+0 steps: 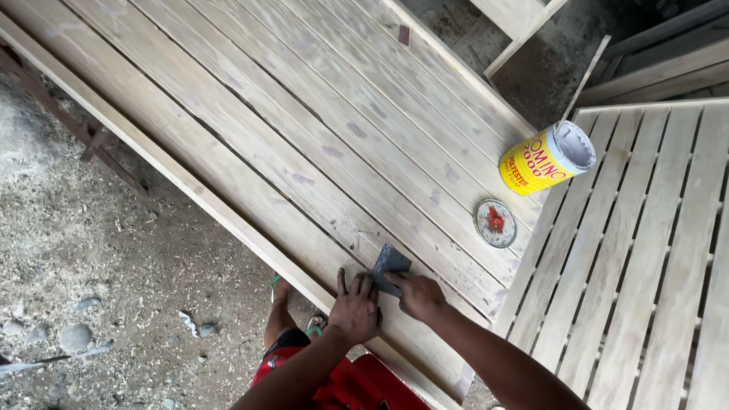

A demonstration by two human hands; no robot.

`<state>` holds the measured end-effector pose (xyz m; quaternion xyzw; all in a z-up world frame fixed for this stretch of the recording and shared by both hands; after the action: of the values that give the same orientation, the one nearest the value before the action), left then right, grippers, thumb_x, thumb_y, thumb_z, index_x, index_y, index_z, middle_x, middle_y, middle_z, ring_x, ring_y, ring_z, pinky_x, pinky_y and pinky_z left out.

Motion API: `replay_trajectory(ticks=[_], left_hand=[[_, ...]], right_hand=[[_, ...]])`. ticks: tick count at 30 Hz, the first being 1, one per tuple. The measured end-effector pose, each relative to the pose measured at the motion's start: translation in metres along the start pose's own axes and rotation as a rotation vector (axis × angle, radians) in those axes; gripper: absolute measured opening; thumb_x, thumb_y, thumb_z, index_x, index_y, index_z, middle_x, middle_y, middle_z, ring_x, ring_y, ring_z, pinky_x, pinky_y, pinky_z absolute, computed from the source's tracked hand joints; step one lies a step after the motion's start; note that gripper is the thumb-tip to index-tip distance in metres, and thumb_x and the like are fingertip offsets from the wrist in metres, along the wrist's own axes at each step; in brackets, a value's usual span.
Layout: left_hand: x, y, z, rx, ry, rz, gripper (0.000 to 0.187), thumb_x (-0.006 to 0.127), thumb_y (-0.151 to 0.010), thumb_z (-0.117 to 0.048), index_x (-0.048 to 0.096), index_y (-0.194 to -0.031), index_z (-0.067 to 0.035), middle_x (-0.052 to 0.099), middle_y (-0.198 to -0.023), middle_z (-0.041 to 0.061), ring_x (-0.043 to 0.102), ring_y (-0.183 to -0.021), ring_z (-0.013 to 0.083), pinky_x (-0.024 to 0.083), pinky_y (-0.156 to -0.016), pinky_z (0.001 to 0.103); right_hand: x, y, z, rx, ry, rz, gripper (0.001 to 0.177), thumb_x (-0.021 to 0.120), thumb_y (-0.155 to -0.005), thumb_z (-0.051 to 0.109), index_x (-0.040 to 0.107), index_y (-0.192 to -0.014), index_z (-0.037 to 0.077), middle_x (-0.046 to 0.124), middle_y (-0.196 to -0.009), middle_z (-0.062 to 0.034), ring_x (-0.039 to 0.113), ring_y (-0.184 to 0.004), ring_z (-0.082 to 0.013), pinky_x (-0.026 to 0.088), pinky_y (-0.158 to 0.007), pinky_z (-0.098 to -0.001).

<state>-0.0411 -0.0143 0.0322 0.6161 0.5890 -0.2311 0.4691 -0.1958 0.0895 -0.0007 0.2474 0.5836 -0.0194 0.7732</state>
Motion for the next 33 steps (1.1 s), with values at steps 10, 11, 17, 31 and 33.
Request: replay_trajectory(ticks=[10, 11, 17, 31, 33], left_hand=[[0.0, 0.004, -0.001, -0.009, 0.015, -0.063, 0.071, 0.053, -0.088, -0.035, 0.045, -0.144, 0.006, 0.034, -0.153, 0.025, 0.023, -0.146, 0.0404, 0.002, -0.119, 0.071], [0.0, -0.001, 0.001, -0.021, 0.015, -0.055, 0.069, 0.053, -0.089, -0.035, 0.046, -0.144, 0.006, 0.034, -0.154, 0.025, 0.023, -0.147, 0.0401, 0.003, -0.12, 0.07], [-0.004, 0.008, -0.001, -0.012, -0.04, 0.03, 0.069, 0.05, -0.091, -0.035, 0.043, -0.146, 0.006, 0.029, -0.157, 0.026, 0.02, -0.148, 0.0409, 0.0, -0.12, 0.07], [0.005, 0.005, 0.002, -0.027, -0.003, 0.016, 0.068, 0.048, -0.093, -0.035, 0.042, -0.147, 0.005, 0.032, -0.156, 0.025, 0.022, -0.148, 0.0416, 0.001, -0.121, 0.068], [0.004, 0.003, 0.001, -0.023, -0.013, 0.012, 0.066, 0.048, -0.093, -0.035, 0.045, -0.146, 0.003, 0.033, -0.157, 0.025, 0.023, -0.149, 0.0422, 0.002, -0.123, 0.068]], right_hand=[[0.028, -0.008, -0.008, -0.004, 0.012, -0.096, 0.056, 0.048, -0.087, 0.012, 0.062, -0.139, 0.029, 0.068, -0.132, -0.0101, 0.066, -0.11, -0.0365, 0.056, -0.087, -0.0448], [0.023, -0.027, -0.022, 0.049, -0.017, -0.089, 0.051, 0.046, -0.094, 0.014, 0.061, -0.14, 0.03, 0.067, -0.134, -0.0099, 0.067, -0.109, -0.0358, 0.056, -0.089, -0.0442], [0.01, -0.026, -0.014, 0.119, 0.04, 0.124, 0.056, 0.05, -0.093, 0.015, 0.056, -0.147, 0.03, 0.068, -0.125, -0.0145, 0.068, -0.106, -0.0365, 0.056, -0.092, -0.0456], [-0.006, -0.042, -0.008, 0.19, -0.037, 0.067, 0.054, 0.048, -0.095, 0.013, 0.059, -0.144, 0.034, 0.069, -0.13, -0.0146, 0.069, -0.11, -0.0357, 0.056, -0.096, -0.044], [-0.018, -0.047, -0.011, 0.384, -0.168, 0.207, 0.052, 0.045, -0.101, 0.02, 0.055, -0.149, 0.034, 0.072, -0.126, -0.0175, 0.072, -0.109, -0.0361, 0.058, -0.098, -0.042]])
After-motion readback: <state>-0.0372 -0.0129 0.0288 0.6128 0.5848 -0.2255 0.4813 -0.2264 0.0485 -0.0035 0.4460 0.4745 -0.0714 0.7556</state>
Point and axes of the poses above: each hand's wrist, its own y-axis away from the middle knuckle, its own x-axis out of the palm, z = x × y, the point moved 4 cm from there along -y, towards the middle knuckle
